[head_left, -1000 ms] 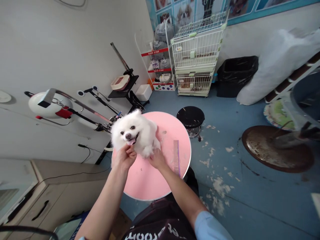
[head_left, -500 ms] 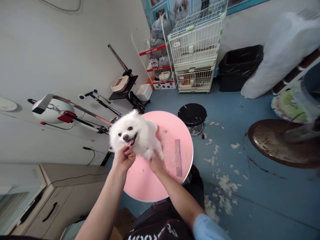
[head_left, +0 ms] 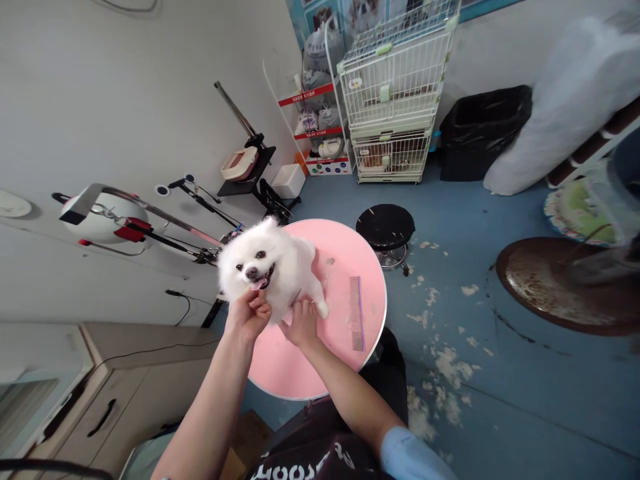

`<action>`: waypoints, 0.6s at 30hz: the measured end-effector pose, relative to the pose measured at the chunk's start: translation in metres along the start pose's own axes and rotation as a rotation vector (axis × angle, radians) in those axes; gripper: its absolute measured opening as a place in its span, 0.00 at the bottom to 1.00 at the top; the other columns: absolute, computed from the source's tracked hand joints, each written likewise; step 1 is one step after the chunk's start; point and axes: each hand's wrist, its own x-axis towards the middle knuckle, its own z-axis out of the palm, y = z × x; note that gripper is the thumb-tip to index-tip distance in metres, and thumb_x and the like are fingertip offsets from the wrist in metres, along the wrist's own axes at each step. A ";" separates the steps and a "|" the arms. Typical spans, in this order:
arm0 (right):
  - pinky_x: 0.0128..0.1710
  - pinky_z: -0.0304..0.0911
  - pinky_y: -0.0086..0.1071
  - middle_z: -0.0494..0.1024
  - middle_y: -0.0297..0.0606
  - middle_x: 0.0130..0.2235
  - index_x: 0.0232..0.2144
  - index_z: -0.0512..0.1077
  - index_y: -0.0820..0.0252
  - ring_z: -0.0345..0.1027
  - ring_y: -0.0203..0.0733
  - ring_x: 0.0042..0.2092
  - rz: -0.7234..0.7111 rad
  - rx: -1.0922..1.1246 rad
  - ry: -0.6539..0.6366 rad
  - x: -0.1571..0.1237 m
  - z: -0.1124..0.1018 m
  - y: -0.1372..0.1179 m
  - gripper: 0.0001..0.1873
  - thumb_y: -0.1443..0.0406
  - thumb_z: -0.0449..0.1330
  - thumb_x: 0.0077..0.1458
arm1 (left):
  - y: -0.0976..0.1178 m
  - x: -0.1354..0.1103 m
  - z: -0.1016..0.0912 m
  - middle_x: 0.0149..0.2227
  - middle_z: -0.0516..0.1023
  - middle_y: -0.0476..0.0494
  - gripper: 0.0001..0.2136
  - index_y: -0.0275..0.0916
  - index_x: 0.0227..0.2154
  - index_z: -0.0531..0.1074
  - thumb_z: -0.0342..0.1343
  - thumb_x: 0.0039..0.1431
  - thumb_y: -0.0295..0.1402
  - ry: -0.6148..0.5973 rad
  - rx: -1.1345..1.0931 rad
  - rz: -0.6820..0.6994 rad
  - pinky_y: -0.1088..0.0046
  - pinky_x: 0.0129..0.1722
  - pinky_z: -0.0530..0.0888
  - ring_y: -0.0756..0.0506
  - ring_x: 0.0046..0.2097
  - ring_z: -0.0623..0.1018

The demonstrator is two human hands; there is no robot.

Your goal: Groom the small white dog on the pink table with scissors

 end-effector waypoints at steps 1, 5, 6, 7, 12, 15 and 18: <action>0.57 0.59 0.55 0.74 0.55 0.46 0.54 0.69 0.68 0.64 0.62 0.52 0.015 -0.010 0.022 0.002 0.000 -0.001 0.25 0.61 0.61 0.56 | 0.000 0.000 0.000 0.20 0.69 0.54 0.13 0.35 0.27 0.62 0.41 0.68 0.21 0.000 -0.001 -0.001 0.83 0.12 0.54 0.61 0.11 0.58; 0.54 0.64 0.46 0.74 0.51 0.52 0.58 0.66 0.63 0.66 0.56 0.54 0.028 0.036 0.019 0.001 0.002 0.003 0.22 0.69 0.52 0.62 | 0.000 -0.001 0.001 0.19 0.67 0.55 0.13 0.36 0.27 0.63 0.42 0.67 0.20 0.002 0.001 -0.003 0.82 0.12 0.54 0.60 0.11 0.57; 0.53 0.65 0.45 0.74 0.51 0.52 0.58 0.66 0.62 0.66 0.55 0.54 0.022 0.026 0.005 0.000 0.002 0.005 0.23 0.68 0.53 0.61 | 0.000 -0.001 0.001 0.19 0.67 0.55 0.13 0.36 0.27 0.63 0.42 0.67 0.20 0.003 0.000 -0.003 0.82 0.11 0.54 0.60 0.11 0.57; 0.53 0.65 0.46 0.74 0.51 0.52 0.58 0.66 0.62 0.66 0.56 0.54 0.015 -0.002 -0.004 -0.001 0.001 0.005 0.24 0.66 0.56 0.60 | 0.000 -0.001 0.001 0.19 0.67 0.55 0.12 0.35 0.28 0.63 0.42 0.67 0.20 0.002 -0.001 -0.003 0.82 0.11 0.54 0.60 0.11 0.58; 0.54 0.64 0.50 0.74 0.51 0.45 0.50 0.71 0.63 0.67 0.55 0.51 0.007 -0.160 0.036 0.004 -0.005 0.005 0.19 0.62 0.60 0.57 | 0.001 -0.003 0.001 0.19 0.66 0.55 0.13 0.35 0.27 0.63 0.42 0.67 0.19 -0.007 0.001 -0.004 0.83 0.11 0.54 0.60 0.11 0.58; 0.55 0.63 0.47 0.75 0.50 0.48 0.54 0.70 0.62 0.67 0.53 0.52 -0.008 -0.135 0.045 0.005 -0.008 0.006 0.20 0.72 0.52 0.59 | 0.001 -0.004 0.002 0.20 0.69 0.54 0.12 0.35 0.28 0.63 0.42 0.66 0.19 -0.005 0.002 -0.010 0.83 0.10 0.54 0.60 0.11 0.58; 0.57 0.61 0.50 0.73 0.55 0.52 0.56 0.68 0.66 0.65 0.59 0.56 0.005 -0.112 0.003 0.002 -0.010 0.006 0.23 0.70 0.56 0.57 | 0.001 -0.005 0.002 0.22 0.72 0.52 0.12 0.35 0.28 0.63 0.42 0.65 0.18 -0.017 -0.006 -0.015 0.84 0.10 0.54 0.61 0.11 0.58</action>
